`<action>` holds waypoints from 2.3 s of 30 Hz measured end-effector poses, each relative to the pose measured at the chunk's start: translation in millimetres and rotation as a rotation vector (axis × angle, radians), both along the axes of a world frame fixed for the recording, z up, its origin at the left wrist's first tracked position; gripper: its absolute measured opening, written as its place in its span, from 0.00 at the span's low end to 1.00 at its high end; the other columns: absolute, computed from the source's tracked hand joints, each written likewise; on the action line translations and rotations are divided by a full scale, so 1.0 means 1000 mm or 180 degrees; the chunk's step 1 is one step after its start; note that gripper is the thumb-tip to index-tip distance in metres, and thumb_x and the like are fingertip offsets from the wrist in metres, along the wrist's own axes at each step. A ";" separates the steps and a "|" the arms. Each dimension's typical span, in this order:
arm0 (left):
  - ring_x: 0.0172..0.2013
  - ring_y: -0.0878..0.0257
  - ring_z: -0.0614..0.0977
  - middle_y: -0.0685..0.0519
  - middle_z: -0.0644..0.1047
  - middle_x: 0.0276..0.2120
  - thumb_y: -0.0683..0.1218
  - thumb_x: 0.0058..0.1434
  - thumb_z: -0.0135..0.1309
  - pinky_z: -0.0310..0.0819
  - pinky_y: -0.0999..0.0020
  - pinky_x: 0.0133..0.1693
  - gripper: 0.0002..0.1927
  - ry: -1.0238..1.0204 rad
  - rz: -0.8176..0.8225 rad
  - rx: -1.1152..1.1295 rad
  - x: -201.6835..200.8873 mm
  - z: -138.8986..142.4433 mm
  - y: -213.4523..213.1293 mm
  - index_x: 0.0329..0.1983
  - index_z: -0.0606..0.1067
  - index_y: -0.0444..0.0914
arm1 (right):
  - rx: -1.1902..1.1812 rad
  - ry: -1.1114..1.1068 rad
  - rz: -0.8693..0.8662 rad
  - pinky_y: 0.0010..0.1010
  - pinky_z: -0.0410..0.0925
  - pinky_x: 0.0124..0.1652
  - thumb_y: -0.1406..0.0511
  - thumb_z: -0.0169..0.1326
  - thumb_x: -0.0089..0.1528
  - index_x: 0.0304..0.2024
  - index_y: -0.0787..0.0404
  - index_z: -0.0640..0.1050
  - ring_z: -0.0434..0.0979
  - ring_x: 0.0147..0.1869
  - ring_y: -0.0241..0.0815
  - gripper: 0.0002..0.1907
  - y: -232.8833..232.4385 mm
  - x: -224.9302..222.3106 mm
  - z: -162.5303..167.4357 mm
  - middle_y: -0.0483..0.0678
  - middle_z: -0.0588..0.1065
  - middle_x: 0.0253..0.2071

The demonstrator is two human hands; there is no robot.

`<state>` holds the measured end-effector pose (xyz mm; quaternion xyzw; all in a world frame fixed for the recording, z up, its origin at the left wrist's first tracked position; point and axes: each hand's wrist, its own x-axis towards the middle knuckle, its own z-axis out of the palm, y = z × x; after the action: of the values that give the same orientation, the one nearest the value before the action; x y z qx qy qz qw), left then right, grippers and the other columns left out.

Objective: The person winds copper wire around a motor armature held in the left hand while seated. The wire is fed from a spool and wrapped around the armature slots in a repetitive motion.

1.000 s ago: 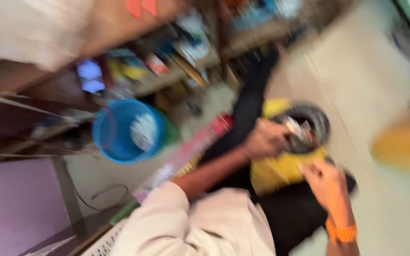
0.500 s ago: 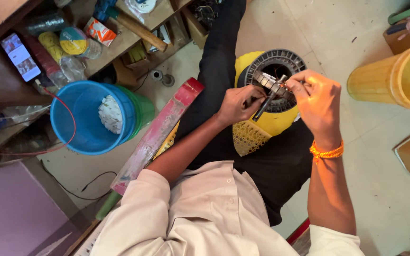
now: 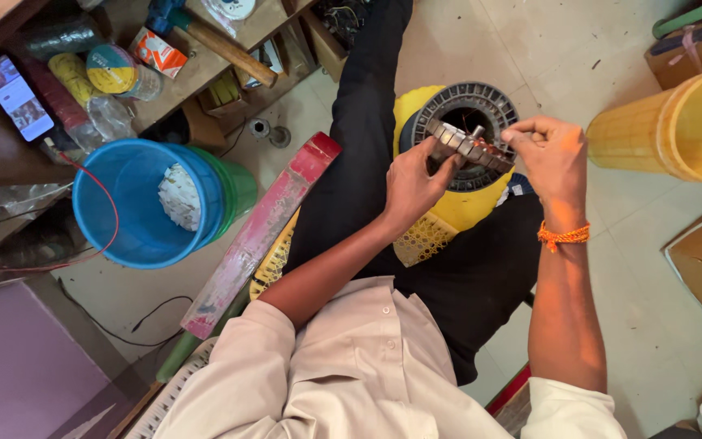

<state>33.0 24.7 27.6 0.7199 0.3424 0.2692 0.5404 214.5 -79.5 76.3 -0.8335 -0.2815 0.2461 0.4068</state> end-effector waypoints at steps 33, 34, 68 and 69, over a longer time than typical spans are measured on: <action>0.48 0.56 0.75 0.62 0.79 0.54 0.32 0.53 0.59 0.70 0.60 0.59 0.43 -0.0888 -0.2208 0.1293 0.014 0.010 0.075 0.72 0.61 0.43 | 0.0298 0.0380 0.0406 0.20 0.58 0.29 0.69 0.62 0.63 0.40 0.66 0.83 0.64 0.29 0.26 0.05 -0.041 -0.064 0.029 0.38 0.74 0.28; 0.49 0.56 0.75 0.62 0.79 0.54 0.33 0.53 0.59 0.69 0.60 0.59 0.42 -0.0922 -0.2214 0.1262 0.015 0.009 0.075 0.72 0.61 0.43 | 0.0161 0.0004 0.0480 0.22 0.61 0.29 0.69 0.62 0.63 0.40 0.65 0.83 0.66 0.29 0.29 0.05 -0.042 -0.071 0.026 0.41 0.74 0.26; 0.20 0.75 0.70 0.55 0.80 0.30 0.40 0.66 0.58 0.62 0.77 0.21 0.05 -0.1400 -0.0554 -0.2430 -0.004 -0.011 -0.002 0.38 0.77 0.33 | 0.0362 -0.0094 0.0233 0.20 0.59 0.27 0.70 0.61 0.64 0.36 0.68 0.80 0.60 0.26 0.23 0.04 0.029 -0.046 0.048 0.37 0.65 0.21; 0.20 0.75 0.70 0.55 0.79 0.29 0.40 0.66 0.58 0.63 0.76 0.22 0.05 -0.1397 -0.0471 -0.2475 -0.004 -0.010 -0.003 0.38 0.77 0.32 | 0.0412 0.0049 0.0278 0.20 0.58 0.27 0.70 0.60 0.64 0.37 0.68 0.80 0.60 0.26 0.23 0.04 0.029 -0.043 0.047 0.36 0.65 0.21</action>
<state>29.4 21.3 17.5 0.4118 0.2430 0.2276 0.8483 171.8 -50.7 123.0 -0.7905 -0.3297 0.2513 0.4509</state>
